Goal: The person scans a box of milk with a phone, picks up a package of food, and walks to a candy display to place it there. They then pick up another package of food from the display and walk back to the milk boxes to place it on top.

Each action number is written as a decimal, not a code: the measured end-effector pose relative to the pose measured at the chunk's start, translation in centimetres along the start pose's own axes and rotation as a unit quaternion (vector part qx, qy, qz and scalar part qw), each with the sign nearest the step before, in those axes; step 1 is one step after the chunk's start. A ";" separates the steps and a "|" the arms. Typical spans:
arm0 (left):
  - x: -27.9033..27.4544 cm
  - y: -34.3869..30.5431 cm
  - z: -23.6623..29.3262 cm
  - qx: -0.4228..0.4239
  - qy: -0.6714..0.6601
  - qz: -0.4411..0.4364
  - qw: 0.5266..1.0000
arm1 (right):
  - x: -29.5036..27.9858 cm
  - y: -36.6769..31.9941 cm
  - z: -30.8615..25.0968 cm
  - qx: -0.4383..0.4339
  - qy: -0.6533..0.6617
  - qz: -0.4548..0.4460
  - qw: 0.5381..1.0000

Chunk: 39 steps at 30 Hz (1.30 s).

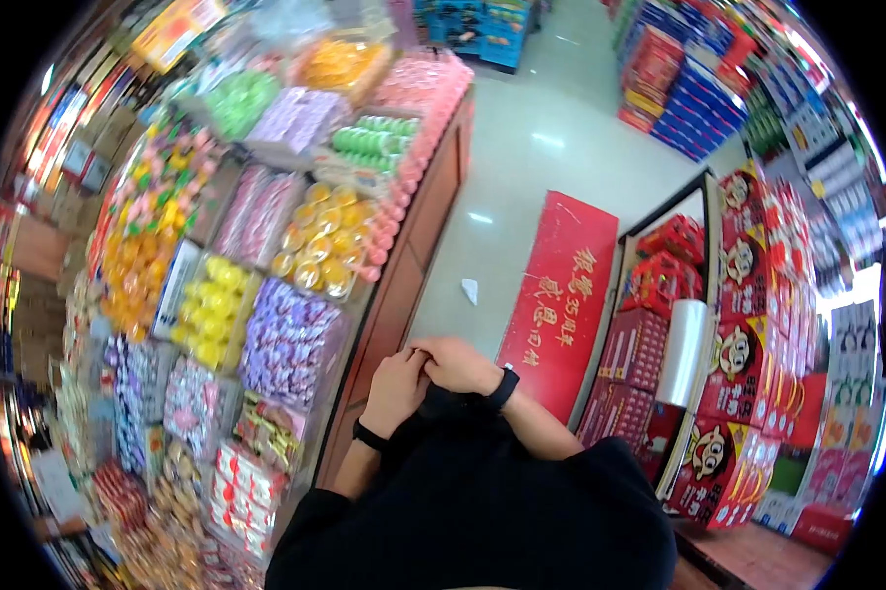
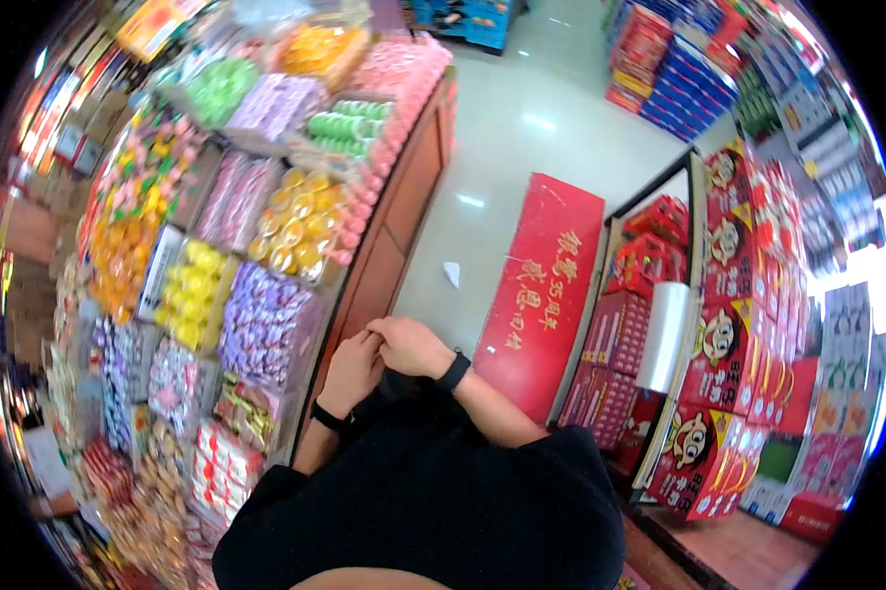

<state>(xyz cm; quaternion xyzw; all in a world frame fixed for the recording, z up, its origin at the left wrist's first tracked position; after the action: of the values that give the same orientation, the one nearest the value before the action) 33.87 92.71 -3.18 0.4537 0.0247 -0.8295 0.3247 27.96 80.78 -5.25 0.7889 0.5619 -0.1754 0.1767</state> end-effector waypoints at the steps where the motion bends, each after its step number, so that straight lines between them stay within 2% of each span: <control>1: 0.7 1.6 1.0 0.022 -0.018 -0.019 0.999 | -1.6 -0.3 0.4 0.010 0.001 0.017 1.000; 3: 2.6 4.0 2.2 0.056 -0.039 -0.052 0.996 | -4.7 -1.2 1.4 0.089 0.071 0.111 0.987; 7: 7.0 8.7 4.5 0.120 -0.077 -0.130 0.981 | -9.1 -2.4 4.7 0.125 0.057 0.238 0.961; 10: 10.4 13.2 6.6 0.163 -0.089 -0.181 0.966 | -12.9 -2.0 7.6 0.133 -0.005 0.304 0.943; 12: 12.9 16.3 7.5 0.161 -0.111 -0.207 0.958 | -15.9 -1.3 8.9 0.151 -0.014 0.349 0.925; 15: 15.3 21.7 9.6 0.170 -0.138 -0.222 0.950 | -21.3 0.7 10.1 0.196 0.024 0.395 0.897; 20: 18.0 31.4 13.1 0.197 -0.195 -0.221 0.935 | -29.8 4.7 12.1 0.169 0.000 0.408 0.897; 24: 22.0 37.1 14.7 0.218 -0.221 -0.254 0.916 | -34.6 5.8 14.1 0.176 0.028 0.458 0.871; 25: 23.2 38.3 15.2 0.250 -0.217 -0.272 0.904 | -35.8 5.5 14.0 0.191 0.031 0.465 0.864; 29: 27.0 40.8 19.6 0.240 -0.262 -0.356 0.864 | -40.1 3.1 16.0 0.227 0.067 0.510 0.827; 32: 30.6 42.5 22.6 0.247 -0.278 -0.383 0.845 | -43.7 1.6 17.6 0.251 0.083 0.523 0.810; 34: 32.8 43.5 25.1 0.239 -0.299 -0.389 0.838 | -46.6 1.0 18.8 0.215 0.039 0.521 0.825; 36: 34.9 44.0 27.5 0.230 -0.314 -0.394 0.833 | -49.2 -0.5 20.1 0.195 0.037 0.547 0.813; 38: 37.0 44.5 30.1 0.221 -0.283 -0.384 0.851 | -51.8 -2.0 21.7 0.206 0.003 0.544 0.813; 39: 38.0 44.7 31.6 0.232 -0.279 -0.386 0.848 | -53.4 -2.6 22.1 0.175 -0.015 0.570 0.802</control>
<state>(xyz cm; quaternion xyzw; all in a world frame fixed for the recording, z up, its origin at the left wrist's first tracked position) 21.27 27.27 -2.51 0.2190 -0.0864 -0.9613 -0.1433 7.35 27.03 0.60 0.9817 -0.0328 -0.1504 0.1119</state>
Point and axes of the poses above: each hand's wrist, its own y-axis towards the middle knuckle, its own x-axis out of the palm, z = x × y, the point moved 3 cm from there along y, towards the middle knuckle, and after that the axes turned 11 degrees about z, right-handed, at the moved point
